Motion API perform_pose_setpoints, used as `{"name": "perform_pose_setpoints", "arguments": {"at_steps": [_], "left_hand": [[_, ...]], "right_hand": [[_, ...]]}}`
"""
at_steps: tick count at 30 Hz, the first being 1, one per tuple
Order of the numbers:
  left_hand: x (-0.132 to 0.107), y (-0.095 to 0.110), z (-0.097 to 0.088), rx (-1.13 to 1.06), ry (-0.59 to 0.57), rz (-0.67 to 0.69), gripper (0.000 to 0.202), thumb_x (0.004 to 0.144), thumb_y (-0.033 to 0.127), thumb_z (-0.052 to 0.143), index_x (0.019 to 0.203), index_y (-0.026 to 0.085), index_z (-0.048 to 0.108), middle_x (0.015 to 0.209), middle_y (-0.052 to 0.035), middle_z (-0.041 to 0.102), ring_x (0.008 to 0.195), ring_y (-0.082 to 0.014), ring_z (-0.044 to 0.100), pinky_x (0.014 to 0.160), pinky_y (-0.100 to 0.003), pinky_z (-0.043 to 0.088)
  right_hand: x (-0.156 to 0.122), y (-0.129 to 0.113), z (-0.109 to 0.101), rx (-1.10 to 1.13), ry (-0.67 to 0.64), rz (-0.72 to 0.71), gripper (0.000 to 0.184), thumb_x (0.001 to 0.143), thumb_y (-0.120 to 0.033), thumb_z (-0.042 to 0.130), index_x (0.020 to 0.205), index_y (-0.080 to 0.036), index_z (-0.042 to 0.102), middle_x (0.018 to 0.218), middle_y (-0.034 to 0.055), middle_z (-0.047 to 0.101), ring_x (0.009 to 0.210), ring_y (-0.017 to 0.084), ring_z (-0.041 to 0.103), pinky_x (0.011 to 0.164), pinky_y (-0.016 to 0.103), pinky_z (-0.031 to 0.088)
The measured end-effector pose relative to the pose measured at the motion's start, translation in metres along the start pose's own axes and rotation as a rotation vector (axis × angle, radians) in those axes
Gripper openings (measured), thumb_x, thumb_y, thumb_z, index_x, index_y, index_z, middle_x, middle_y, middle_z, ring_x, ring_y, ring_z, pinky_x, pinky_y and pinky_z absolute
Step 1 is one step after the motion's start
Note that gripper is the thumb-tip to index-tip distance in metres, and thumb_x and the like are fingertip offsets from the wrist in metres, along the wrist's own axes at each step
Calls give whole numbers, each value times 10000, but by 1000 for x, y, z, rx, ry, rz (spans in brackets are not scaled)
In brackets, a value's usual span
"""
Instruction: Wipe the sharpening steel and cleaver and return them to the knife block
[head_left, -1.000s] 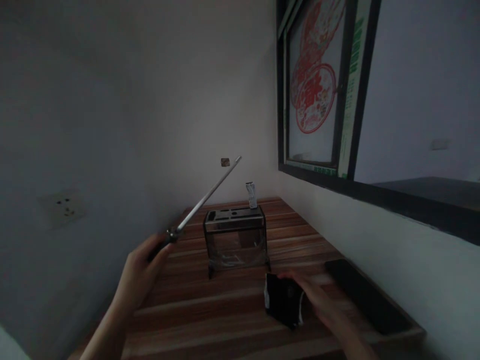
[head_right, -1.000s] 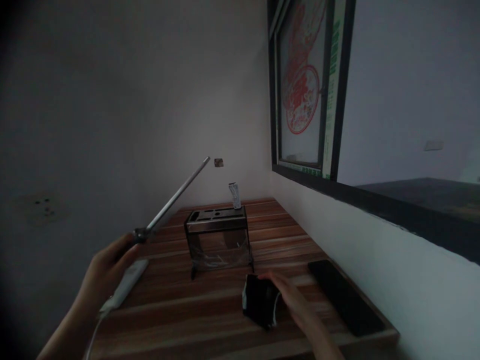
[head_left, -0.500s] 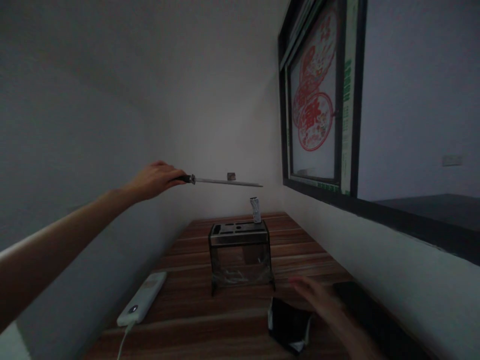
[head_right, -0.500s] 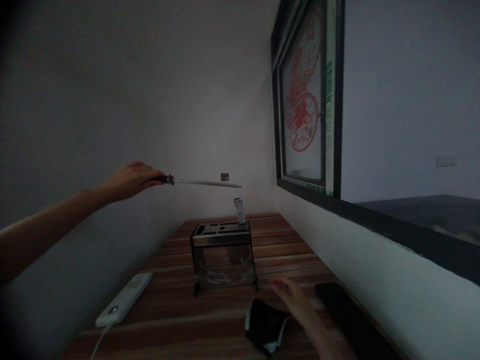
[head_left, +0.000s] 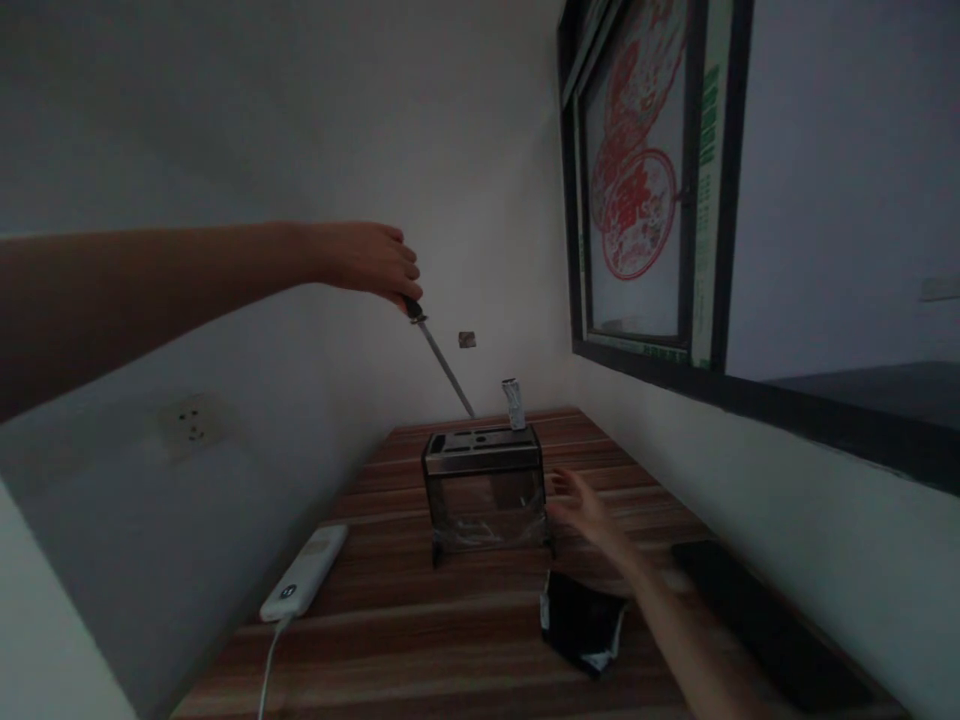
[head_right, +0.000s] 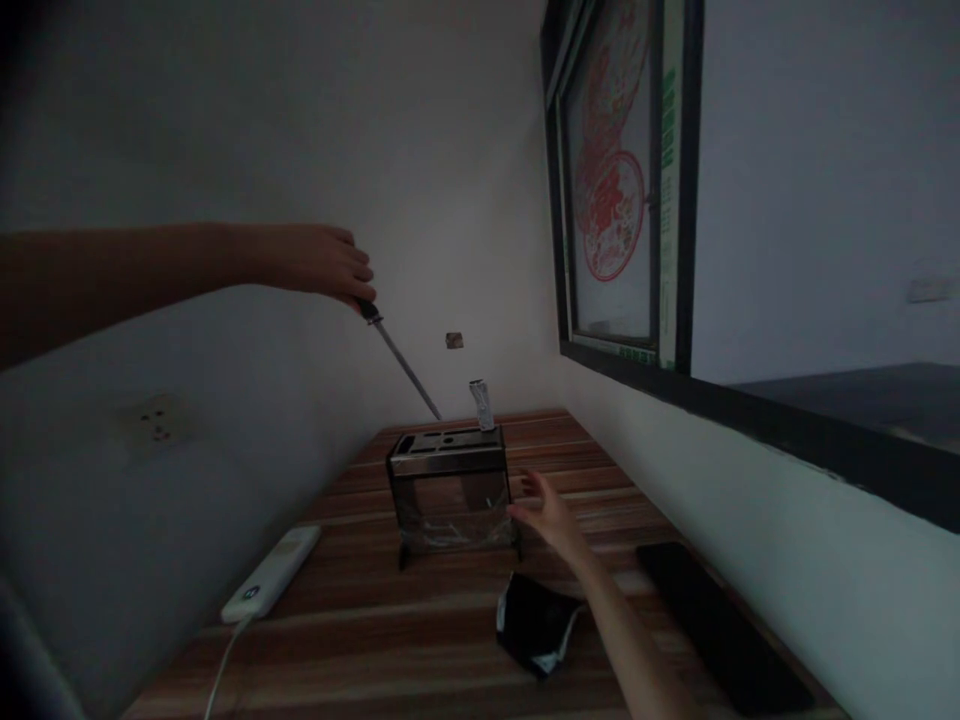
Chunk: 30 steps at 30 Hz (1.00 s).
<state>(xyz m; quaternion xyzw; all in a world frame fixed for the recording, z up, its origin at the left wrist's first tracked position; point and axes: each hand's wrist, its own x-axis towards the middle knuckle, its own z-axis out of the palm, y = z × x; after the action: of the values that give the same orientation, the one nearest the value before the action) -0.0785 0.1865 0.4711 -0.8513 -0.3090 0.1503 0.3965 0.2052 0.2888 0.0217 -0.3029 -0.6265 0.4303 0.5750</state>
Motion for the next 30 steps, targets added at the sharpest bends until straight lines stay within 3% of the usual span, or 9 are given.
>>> {"name": "perform_pose_setpoints", "arguments": {"at_steps": [2,6,9,12,15,23,30], "left_hand": [[19,2,-1,2,-56,-39,395,911,397,439,689,118,610,642,40,532,902,-130,568,931,-303,303],[44,1,5,-26,-91,-27,483,963,357,275,768,64,606,725,25,533,1032,-152,540,997,-370,249],[52,-7,14,-97,-90,-55,399,945,364,368,755,101,600,766,5,550,1087,-199,516,1003,-383,241],[56,-12,19,-108,-106,-46,263,880,371,522,734,163,590,778,-12,564,1109,-247,499,1000,-393,240],[58,-8,18,-49,-129,-6,226,857,377,551,757,179,592,775,-13,554,1113,-262,483,1003,-405,222],[59,9,22,120,-177,41,376,926,400,412,851,82,599,808,-14,541,1106,-257,493,959,-446,220],[59,6,27,397,-216,116,296,904,482,441,876,222,579,869,-4,601,1035,-207,543,958,-365,292]], "right_hand": [[6,6,3,12,-46,0,739,497,-353,843,1169,-224,563,1222,106,596,1084,255,581,950,465,444],[11,14,7,81,-67,24,728,507,-329,839,1170,-227,557,1202,98,602,1099,243,573,969,467,423],[9,18,11,130,-85,30,731,504,-310,840,1171,-232,553,1189,86,612,1110,234,567,987,468,406],[6,19,16,156,-108,36,720,500,-294,841,1160,-229,561,1191,81,614,1108,228,569,1000,466,395],[4,19,19,168,-107,57,676,535,-307,824,1153,-224,561,1173,81,624,1073,222,589,981,468,412],[1,18,16,159,-137,91,622,630,-375,768,1189,-221,544,1222,89,607,1116,226,575,984,463,419],[5,27,13,56,-125,50,599,644,-422,762,1175,-245,548,1228,104,603,1133,260,568,983,470,430]]}}
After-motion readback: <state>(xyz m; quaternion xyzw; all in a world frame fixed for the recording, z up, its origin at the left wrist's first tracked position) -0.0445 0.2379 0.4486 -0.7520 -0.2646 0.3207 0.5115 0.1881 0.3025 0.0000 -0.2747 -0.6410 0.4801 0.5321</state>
